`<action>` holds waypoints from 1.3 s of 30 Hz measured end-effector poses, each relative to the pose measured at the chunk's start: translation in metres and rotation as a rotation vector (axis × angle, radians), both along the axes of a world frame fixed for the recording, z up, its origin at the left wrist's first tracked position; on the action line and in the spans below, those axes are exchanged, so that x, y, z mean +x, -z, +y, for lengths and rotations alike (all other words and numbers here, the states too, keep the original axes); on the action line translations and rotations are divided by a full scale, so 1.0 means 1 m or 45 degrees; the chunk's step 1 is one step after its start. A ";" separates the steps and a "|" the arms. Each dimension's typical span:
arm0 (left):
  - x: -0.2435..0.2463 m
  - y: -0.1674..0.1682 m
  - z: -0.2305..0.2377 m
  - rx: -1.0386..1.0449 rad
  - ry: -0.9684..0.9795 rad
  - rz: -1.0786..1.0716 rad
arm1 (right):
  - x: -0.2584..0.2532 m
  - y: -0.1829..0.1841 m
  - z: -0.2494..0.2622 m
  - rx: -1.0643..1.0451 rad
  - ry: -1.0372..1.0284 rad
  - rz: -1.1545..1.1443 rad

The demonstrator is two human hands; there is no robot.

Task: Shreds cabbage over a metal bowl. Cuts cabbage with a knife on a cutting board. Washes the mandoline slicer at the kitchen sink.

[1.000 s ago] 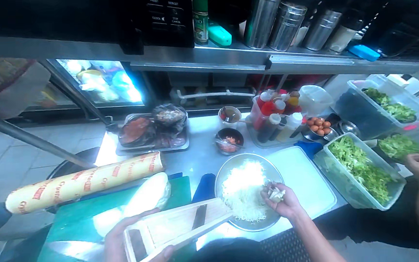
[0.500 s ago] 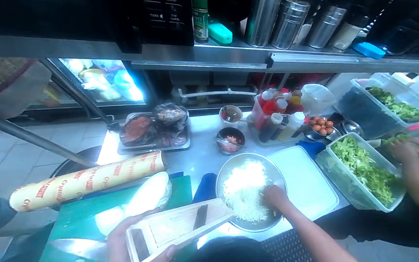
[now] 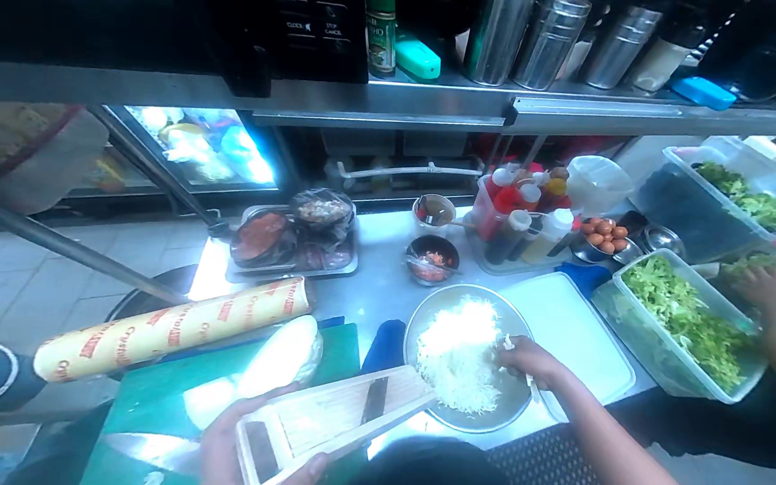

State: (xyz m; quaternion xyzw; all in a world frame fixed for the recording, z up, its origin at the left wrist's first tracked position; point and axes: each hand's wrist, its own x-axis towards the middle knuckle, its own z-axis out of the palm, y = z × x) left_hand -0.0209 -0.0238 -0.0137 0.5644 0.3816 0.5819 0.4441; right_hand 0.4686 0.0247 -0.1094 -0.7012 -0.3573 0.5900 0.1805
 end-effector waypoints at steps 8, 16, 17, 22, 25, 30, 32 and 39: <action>-0.013 0.004 -0.001 0.018 -0.019 -0.014 | -0.013 0.002 -0.009 0.145 0.456 0.732; -0.034 0.007 -0.004 0.047 -0.074 -0.004 | -0.031 -0.008 0.041 0.203 0.439 0.574; -0.035 0.007 -0.005 0.044 -0.077 -0.011 | -0.035 -0.007 0.052 0.209 0.422 0.467; -0.034 0.007 -0.005 0.024 -0.085 -0.053 | -0.057 -0.003 0.105 0.277 -0.271 -0.607; -0.034 0.009 -0.005 0.022 -0.107 -0.067 | -0.071 0.008 0.122 0.212 -0.677 -1.063; -0.040 0.014 -0.009 0.008 -0.153 -0.110 | -0.084 0.026 0.128 0.065 -0.866 -1.279; -0.042 0.017 -0.010 0.013 -0.177 -0.110 | -0.083 0.031 0.129 0.062 -0.879 -1.263; -0.041 0.021 -0.008 -0.008 -0.184 -0.108 | -0.067 0.035 0.130 0.192 -0.959 -1.192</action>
